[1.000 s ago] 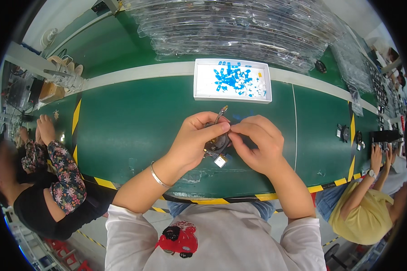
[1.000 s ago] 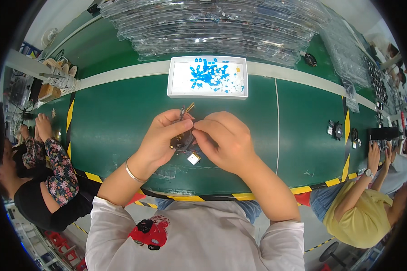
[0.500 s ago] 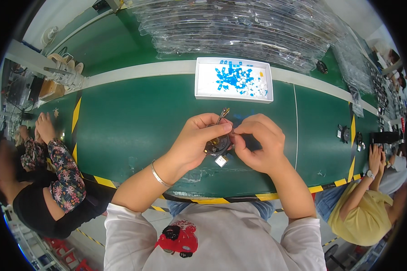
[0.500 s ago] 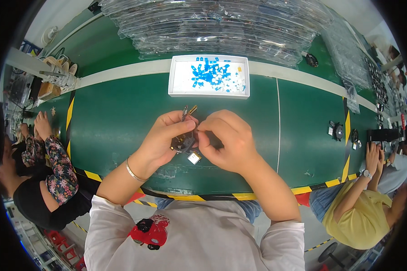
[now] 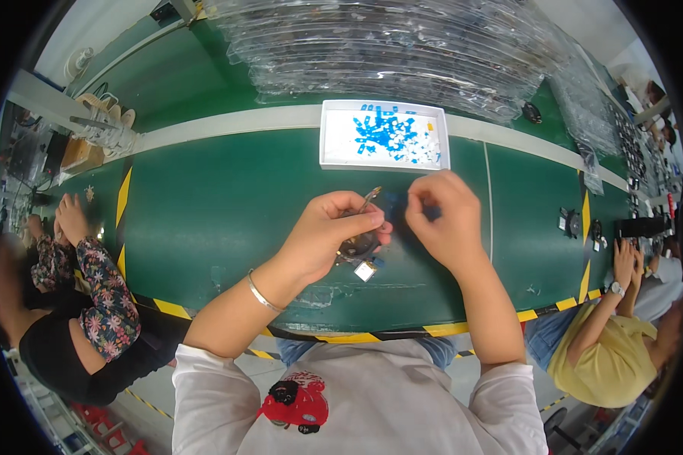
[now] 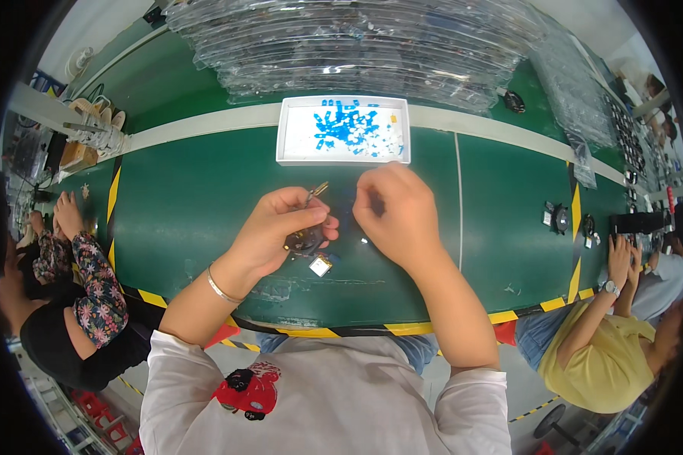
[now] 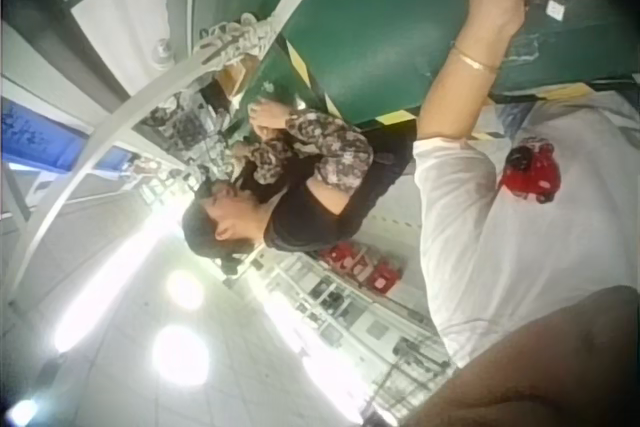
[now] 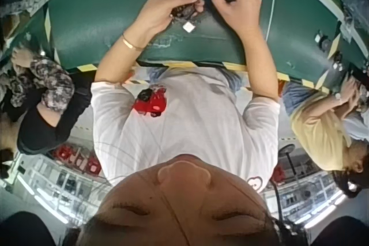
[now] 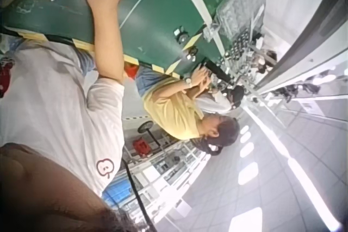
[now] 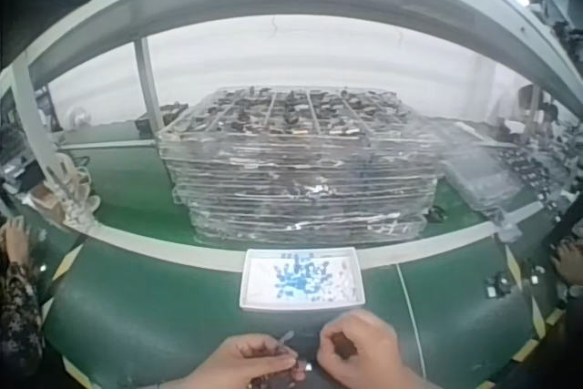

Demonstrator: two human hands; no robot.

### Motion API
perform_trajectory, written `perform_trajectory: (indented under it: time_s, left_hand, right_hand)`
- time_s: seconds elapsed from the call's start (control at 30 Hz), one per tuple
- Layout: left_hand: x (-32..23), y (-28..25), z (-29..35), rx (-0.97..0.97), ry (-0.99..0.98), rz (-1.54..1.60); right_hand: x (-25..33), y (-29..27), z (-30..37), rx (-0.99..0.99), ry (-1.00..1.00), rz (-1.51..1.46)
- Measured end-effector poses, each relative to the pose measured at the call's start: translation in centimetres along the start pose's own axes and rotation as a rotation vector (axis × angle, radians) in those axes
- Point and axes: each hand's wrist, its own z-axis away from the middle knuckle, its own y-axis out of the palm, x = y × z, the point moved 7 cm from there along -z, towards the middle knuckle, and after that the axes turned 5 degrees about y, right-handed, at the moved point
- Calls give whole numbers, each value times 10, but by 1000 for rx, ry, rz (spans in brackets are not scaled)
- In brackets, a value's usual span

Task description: Assembling small electronic components including wiring and batteries at a factory workbench.

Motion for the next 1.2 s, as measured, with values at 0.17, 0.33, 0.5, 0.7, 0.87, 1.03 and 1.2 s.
perform_trajectory:
  time_s: [0.17, 0.33, 0.5, 0.7, 0.87, 1.03, 1.2]
  left_hand:
    - [-6, 6, -6, -12, 50, -7]
    - [-9, 1, 3, -145, 91, -90]
    - [-14, -6, 9, -189, 246, -130]
    - [-14, 2, 6, -199, 306, -103]
    - [-11, -1, 7, -190, 314, -108]
    - [-13, 11, 14, -40, 113, -121]
    - [-14, 20, 7, 42, 51, -119]
  right_hand:
    - [-4, 5, 8, 181, -80, 417]
    - [8, -9, 9, 4, -131, 306]
    - [37, -4, 19, -50, -154, -166]
    - [30, 4, 25, -114, -138, -312]
    - [21, 7, 22, -14, 47, -540]
    - [-4, 9, 19, 29, 303, -636]
    - [-12, -1, 17, 1, 346, -646]
